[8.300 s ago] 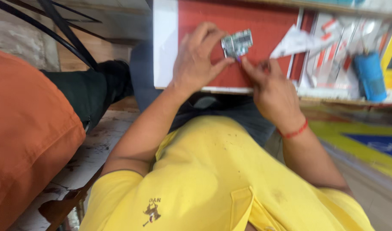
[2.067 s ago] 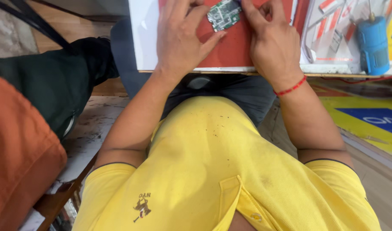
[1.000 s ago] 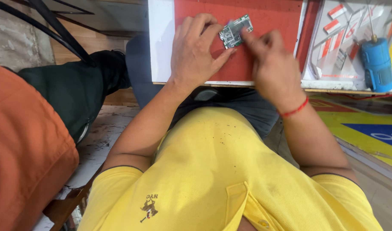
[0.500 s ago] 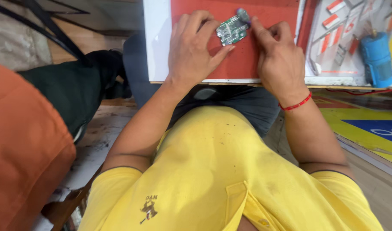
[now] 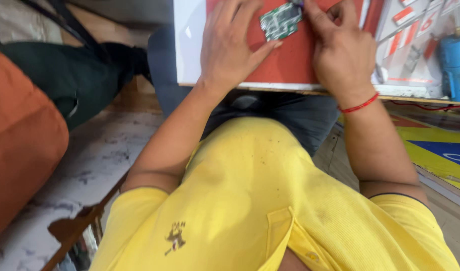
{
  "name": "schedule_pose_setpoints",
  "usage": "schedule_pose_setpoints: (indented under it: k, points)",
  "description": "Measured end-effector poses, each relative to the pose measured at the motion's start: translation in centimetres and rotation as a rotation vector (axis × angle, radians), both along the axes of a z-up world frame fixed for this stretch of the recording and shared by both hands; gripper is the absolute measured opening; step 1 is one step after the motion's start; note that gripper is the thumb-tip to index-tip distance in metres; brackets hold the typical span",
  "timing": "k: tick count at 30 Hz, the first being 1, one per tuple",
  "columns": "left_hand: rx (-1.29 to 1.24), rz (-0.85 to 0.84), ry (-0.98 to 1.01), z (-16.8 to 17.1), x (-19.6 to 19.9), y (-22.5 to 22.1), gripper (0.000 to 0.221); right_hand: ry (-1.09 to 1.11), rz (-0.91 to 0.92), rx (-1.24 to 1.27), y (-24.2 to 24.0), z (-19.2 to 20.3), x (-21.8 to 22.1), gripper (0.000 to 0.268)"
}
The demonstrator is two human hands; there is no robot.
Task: The person uses a blue electric screwdriver to remove screws from a blue smartphone. After disassembling the phone, they place a small circuit board on a red mat and use a purple tool to scrape or clean its surface. Finally, they use a hot air gun to heat the circuit board.
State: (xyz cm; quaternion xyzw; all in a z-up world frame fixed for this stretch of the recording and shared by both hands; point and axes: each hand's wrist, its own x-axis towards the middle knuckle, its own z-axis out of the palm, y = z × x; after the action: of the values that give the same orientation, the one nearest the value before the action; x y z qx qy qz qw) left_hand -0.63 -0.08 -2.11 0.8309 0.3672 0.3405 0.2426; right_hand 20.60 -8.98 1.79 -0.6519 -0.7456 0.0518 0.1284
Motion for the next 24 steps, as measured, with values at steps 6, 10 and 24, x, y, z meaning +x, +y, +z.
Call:
schedule_pose_setpoints:
  k: [6,10,24]
  points:
    - [0.046,-0.048,-0.007,0.4,0.2,0.3,0.060,0.024,0.030,0.021,-1.0,0.2,0.4,0.050]
    - [0.013,-0.037,-0.008,0.4,0.0,0.4,0.057,0.059,0.070,-0.024,-0.6,0.0,-0.2,0.054]
    - [-0.143,-0.049,-0.025,-0.2,0.0,1.0,0.066,0.113,0.007,-0.133,0.0,0.7,-2.2,0.057]
